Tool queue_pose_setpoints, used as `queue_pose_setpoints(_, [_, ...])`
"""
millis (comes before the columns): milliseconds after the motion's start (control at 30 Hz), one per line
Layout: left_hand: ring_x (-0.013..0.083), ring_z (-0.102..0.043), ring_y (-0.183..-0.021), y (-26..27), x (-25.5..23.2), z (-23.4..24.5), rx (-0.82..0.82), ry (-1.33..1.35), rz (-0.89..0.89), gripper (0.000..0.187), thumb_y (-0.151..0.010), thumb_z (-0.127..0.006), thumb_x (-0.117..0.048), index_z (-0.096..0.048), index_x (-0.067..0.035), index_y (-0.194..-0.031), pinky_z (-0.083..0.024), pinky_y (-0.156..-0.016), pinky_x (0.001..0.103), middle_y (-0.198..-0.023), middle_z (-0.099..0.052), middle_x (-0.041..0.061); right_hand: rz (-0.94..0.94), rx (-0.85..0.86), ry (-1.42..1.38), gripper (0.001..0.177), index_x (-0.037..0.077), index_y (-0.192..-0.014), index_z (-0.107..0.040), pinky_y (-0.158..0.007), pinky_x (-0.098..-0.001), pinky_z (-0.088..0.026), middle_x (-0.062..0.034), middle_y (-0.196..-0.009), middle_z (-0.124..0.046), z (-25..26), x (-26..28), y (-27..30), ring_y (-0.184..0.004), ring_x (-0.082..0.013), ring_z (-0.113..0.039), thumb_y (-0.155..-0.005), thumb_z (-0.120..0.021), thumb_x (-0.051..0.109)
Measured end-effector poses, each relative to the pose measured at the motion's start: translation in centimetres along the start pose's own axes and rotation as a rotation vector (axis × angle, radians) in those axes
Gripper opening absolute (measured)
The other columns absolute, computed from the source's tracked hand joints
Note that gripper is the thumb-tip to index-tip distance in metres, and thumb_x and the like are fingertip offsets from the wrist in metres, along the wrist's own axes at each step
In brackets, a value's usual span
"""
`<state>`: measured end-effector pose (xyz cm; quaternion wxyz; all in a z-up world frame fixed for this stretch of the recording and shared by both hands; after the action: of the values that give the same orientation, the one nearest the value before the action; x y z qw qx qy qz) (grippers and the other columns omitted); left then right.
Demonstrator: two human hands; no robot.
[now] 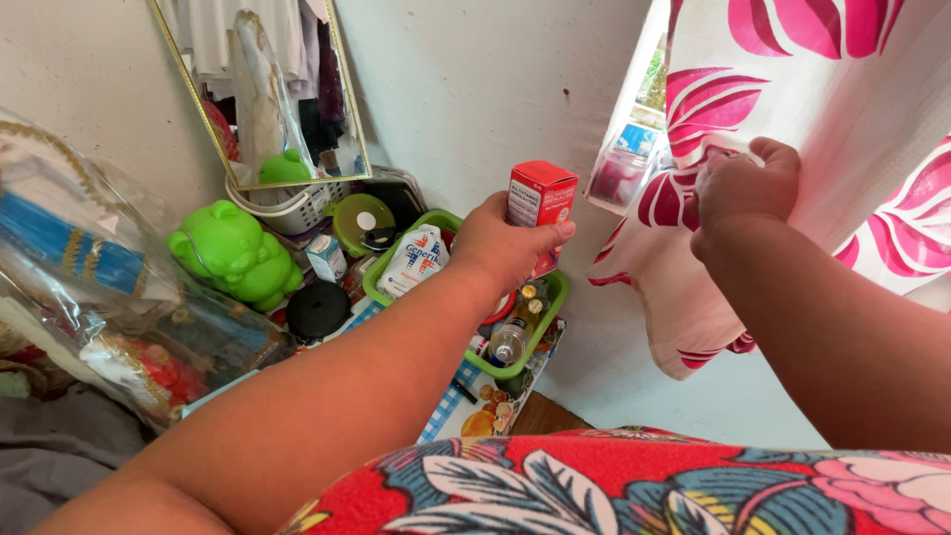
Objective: The person wipes various small items on a cluttered table using a white tissue. They clean a small plastic container, a red box, a black circular object, and a small blue box, placing them back on the table or in a green basket after wiping.
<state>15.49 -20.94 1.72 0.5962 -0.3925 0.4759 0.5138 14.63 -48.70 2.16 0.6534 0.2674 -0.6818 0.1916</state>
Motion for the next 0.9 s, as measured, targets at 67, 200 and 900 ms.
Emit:
queue_pose_setpoints(67, [0.0177, -0.077, -0.091, 0.0, -0.1, -0.1, -0.005, -0.019, -0.001, 0.049, -0.072, -0.085, -0.03, -0.069, -0.008, -0.112, -0.062, -0.08, 0.033, -0.105, -0.079, 0.008, 0.096, 0.085, -0.006, 0.035, 0.01, -0.132, -0.053, -0.051, -0.0276, -0.047, -0.0058, -0.099, -0.066, -0.7, -0.1, -0.4, -0.066, -0.0111, -0.058, -0.099, -0.065, 0.009])
queue_pose_setpoints(200, [0.0179, -0.077, -0.091, -0.1, 0.0, -0.1, -0.003, -0.045, -0.022, 0.049, -0.072, -0.085, -0.031, -0.069, -0.007, -0.112, -0.061, -0.081, 0.033, -0.105, -0.079, 0.008, 0.276, 0.371, 0.002, 0.025, 0.001, -0.121, -0.06, -0.058, -0.0319, -0.05, -0.0074, -0.1, -0.062, -3.1, 0.2, 0.1, -0.069, -0.0153, -0.058, -0.097, -0.066, 0.002])
queue_pose_setpoints(900, [0.0178, -0.076, -0.091, 0.1, 0.3, 0.9, -0.041, 0.051, -0.01, 0.046, -0.072, -0.085, -0.025, -0.07, -0.005, -0.11, -0.061, -0.078, 0.032, -0.105, -0.078, 0.008, 0.267, -0.294, 0.144, 0.05, 0.017, -0.147, -0.042, -0.082, -0.0262, -0.048, 0.0034, -0.112, -0.066, -0.2, -4.0, -10.3, -0.094, -0.0087, -0.061, -0.099, -0.057, 0.015])
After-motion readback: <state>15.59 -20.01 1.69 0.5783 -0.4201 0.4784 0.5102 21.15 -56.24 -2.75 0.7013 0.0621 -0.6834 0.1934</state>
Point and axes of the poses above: each hand's wrist, its own y-axis away from the middle knuckle, its own z-axis out of the back of the hand, x = y × z, the point moved 6 cm from there along -y, towards the middle knuckle
